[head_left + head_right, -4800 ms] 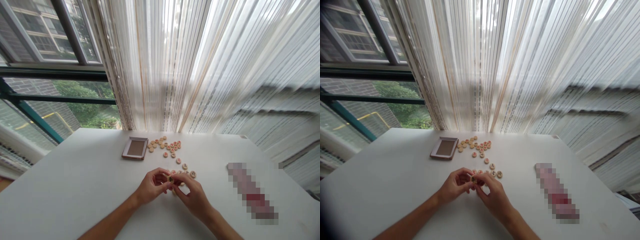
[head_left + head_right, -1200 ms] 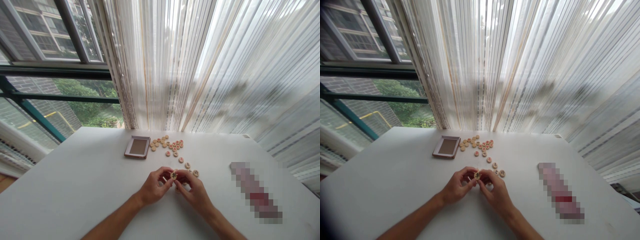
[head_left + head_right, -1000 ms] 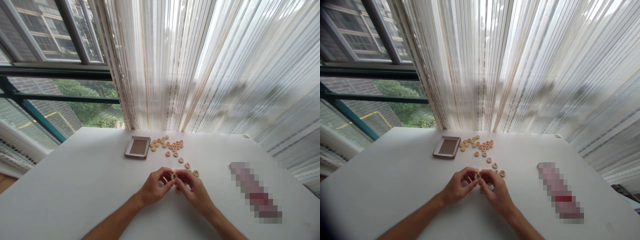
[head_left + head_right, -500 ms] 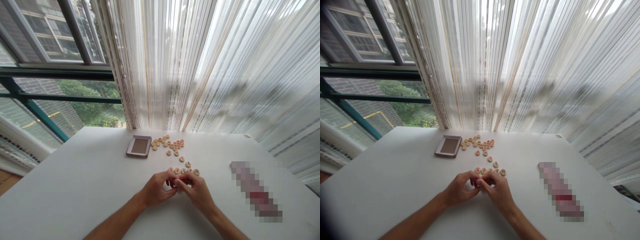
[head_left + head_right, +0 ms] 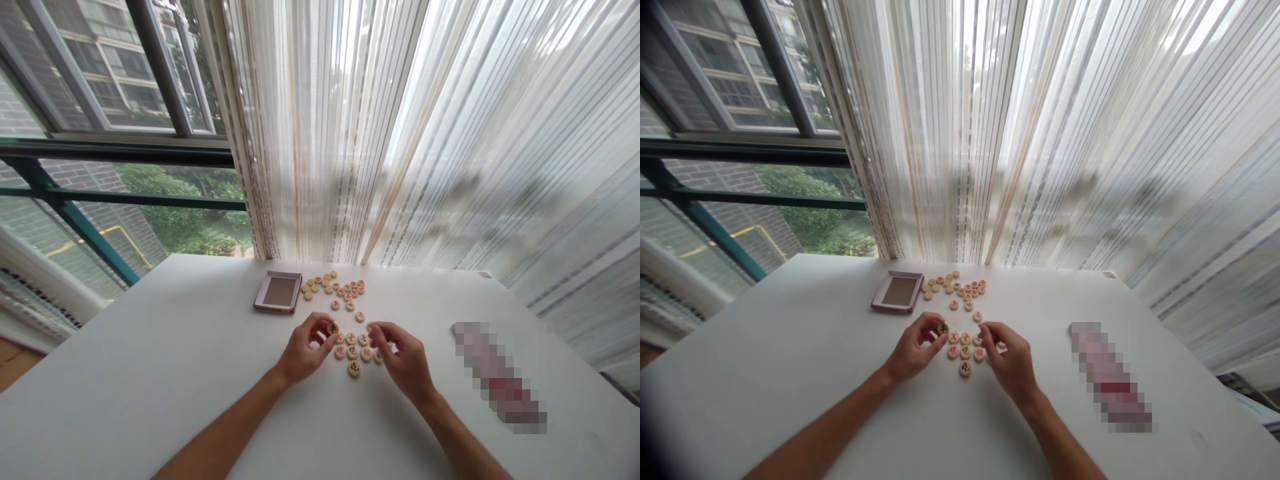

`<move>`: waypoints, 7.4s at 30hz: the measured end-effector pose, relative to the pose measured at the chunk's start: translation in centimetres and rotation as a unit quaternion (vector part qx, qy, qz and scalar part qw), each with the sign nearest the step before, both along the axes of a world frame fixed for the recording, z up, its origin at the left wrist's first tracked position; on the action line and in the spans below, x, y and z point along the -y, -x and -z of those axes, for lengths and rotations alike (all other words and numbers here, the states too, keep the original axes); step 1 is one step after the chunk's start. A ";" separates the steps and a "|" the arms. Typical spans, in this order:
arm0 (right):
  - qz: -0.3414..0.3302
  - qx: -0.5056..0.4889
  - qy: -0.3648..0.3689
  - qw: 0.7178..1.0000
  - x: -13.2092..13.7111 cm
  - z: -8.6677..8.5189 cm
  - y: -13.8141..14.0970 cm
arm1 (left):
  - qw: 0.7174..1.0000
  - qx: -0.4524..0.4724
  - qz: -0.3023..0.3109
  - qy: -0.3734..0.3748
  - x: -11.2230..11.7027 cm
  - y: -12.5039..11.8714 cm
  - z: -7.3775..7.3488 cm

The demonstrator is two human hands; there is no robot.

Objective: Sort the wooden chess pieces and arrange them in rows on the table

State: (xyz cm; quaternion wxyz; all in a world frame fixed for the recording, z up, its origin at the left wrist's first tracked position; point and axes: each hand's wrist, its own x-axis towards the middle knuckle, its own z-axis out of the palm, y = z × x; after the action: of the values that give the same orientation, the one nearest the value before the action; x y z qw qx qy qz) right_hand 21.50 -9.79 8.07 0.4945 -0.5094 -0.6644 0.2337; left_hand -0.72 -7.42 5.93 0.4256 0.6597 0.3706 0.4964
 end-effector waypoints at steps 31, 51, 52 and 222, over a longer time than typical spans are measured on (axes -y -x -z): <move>0.188 -0.064 0.057 0.978 -6.1 3.4 -5.8 | 0.973 -0.223 0.012 0.061 -6.7 -3.4 -0.9; -0.043 0.121 0.005 0.992 -4.9 2.0 -4.2 | 0.955 -0.297 0.006 0.014 -6.3 -3.1 -1.3; -0.046 0.143 0.011 0.989 -4.9 2.0 -4.1 | 0.955 -0.297 0.007 0.014 -6.3 -3.0 -1.2; -0.172 -0.029 0.037 0.984 2.3 -0.1 3.2 | 0.997 -0.025 0.062 0.023 4.1 0.2 -1.5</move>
State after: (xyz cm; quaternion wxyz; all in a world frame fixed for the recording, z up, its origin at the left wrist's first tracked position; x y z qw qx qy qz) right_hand 18.30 -12.08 8.15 0.4468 -0.3988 -0.7185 0.3538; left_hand -0.95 -11.53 7.41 0.4609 0.6840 0.3508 0.4435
